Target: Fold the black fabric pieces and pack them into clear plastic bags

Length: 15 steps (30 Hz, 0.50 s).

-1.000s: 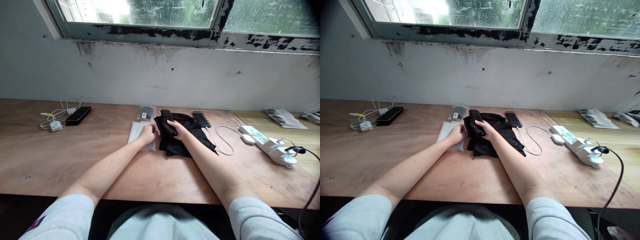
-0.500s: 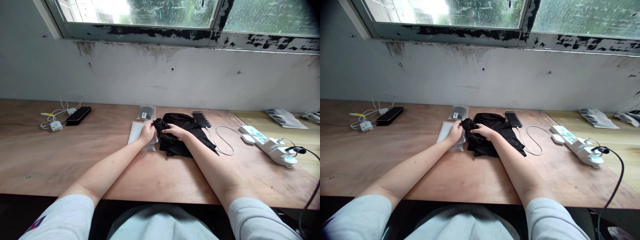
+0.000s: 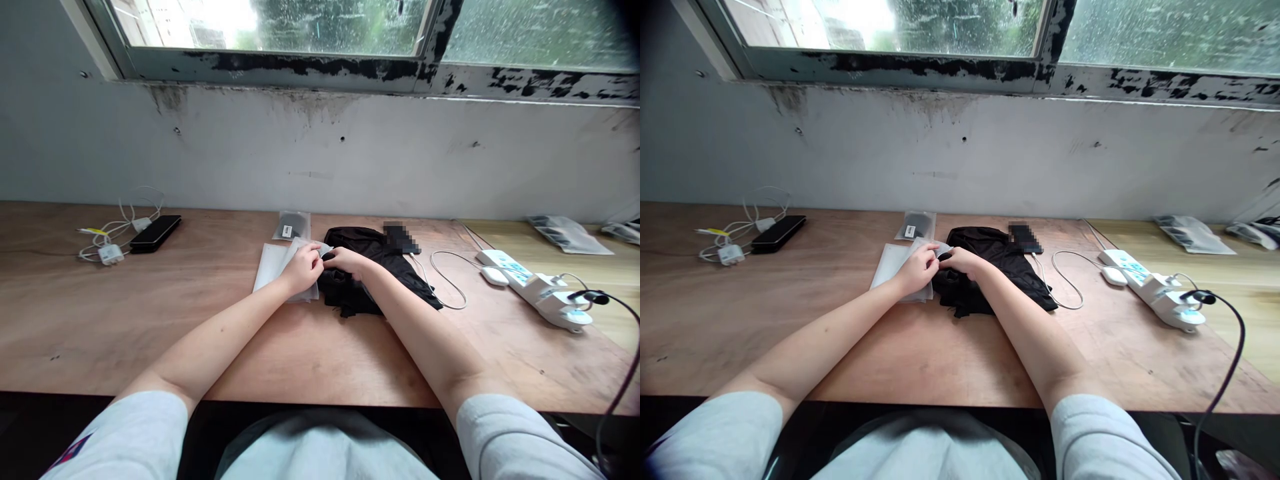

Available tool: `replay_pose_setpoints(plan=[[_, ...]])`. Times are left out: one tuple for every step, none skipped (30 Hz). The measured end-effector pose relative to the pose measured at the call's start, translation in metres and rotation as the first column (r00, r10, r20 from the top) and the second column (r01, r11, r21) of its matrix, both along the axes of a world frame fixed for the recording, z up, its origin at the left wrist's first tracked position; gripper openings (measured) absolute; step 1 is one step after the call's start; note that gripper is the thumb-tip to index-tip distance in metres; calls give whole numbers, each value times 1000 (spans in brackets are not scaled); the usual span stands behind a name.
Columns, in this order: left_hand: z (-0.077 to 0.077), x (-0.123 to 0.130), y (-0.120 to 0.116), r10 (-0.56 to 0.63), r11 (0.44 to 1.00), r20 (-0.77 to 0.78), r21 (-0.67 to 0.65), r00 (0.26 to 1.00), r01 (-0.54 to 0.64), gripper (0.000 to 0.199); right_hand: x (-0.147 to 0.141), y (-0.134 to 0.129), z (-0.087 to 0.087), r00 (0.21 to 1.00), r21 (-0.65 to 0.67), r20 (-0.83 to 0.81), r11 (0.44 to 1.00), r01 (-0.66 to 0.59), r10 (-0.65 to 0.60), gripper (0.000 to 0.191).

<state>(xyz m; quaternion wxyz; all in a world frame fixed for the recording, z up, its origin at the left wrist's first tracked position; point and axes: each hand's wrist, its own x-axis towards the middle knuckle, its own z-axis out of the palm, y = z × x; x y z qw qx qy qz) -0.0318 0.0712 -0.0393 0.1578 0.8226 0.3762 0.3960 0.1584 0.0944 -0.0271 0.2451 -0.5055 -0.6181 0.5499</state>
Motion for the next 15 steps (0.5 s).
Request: replay_pose_setpoints(plan=[[-1,1,-1,-2,1000,-19,-19,1000,2,24,-2,-1,-1,1000,-5,-1,1000,28,-28,19],[-1,3,-2,1,1000,-23,-29,1000,-2,25,-4,-2,-2,999,-2,-6,999,53,-53,18],[-2,4,-2,10,1000,-16,-27,1000,-10,26,-7,-4,-4,997,15,-7,997,77,-77,17],[-2,6,-3,24,1000,-4,-15,1000,-24,27,-11,-6,-5,995,46,-3,994,103,-103,16],[-3,8,-3,41,999,7,0,999,-41,27,-15,-8,-7,992,86,7,988,127,-128,13],[-3,10,-3,63,998,15,12,998,-63,28,-20,-10,-8,988,121,18,982,148,-151,11],[-3,12,-4,87,996,19,17,996,-88,28,-23,-11,-9,985,139,22,977,164,-169,10],[-3,13,-4,114,993,22,12,993,-115,28,-25,-12,-9,985,126,7,977,172,-174,10],[-3,14,-4,143,990,25,-3,989,-143,28,-27,-13,-8,984,80,-32,981,177,-175,12],[-3,15,-4,168,986,30,-25,985,-167,28,-27,-12,-7,981,6,-93,985,171,-170,14],[-3,15,-4,190,981,34,-48,981,-188,28,-27,-12,-6,972,-77,-167,985,156,-167,15],[-3,15,-4,209,976,37,-70,977,-206,28,-26,-12,-5,957,-146,-238,980,136,-169,16],[-3,16,-4,226,971,39,-88,973,-222,28,-26,-12,-5,940,-192,-295,974,118,-172,16],[-3,16,-5,241,966,40,-101,970,-236,28,-26,-13,-5,926,-212,-333,971,109,-177,17],[-3,18,-6,255,962,41,-108,966,-249,28,-28,-14,-6,920,-208,-347,972,112,-180,19]])
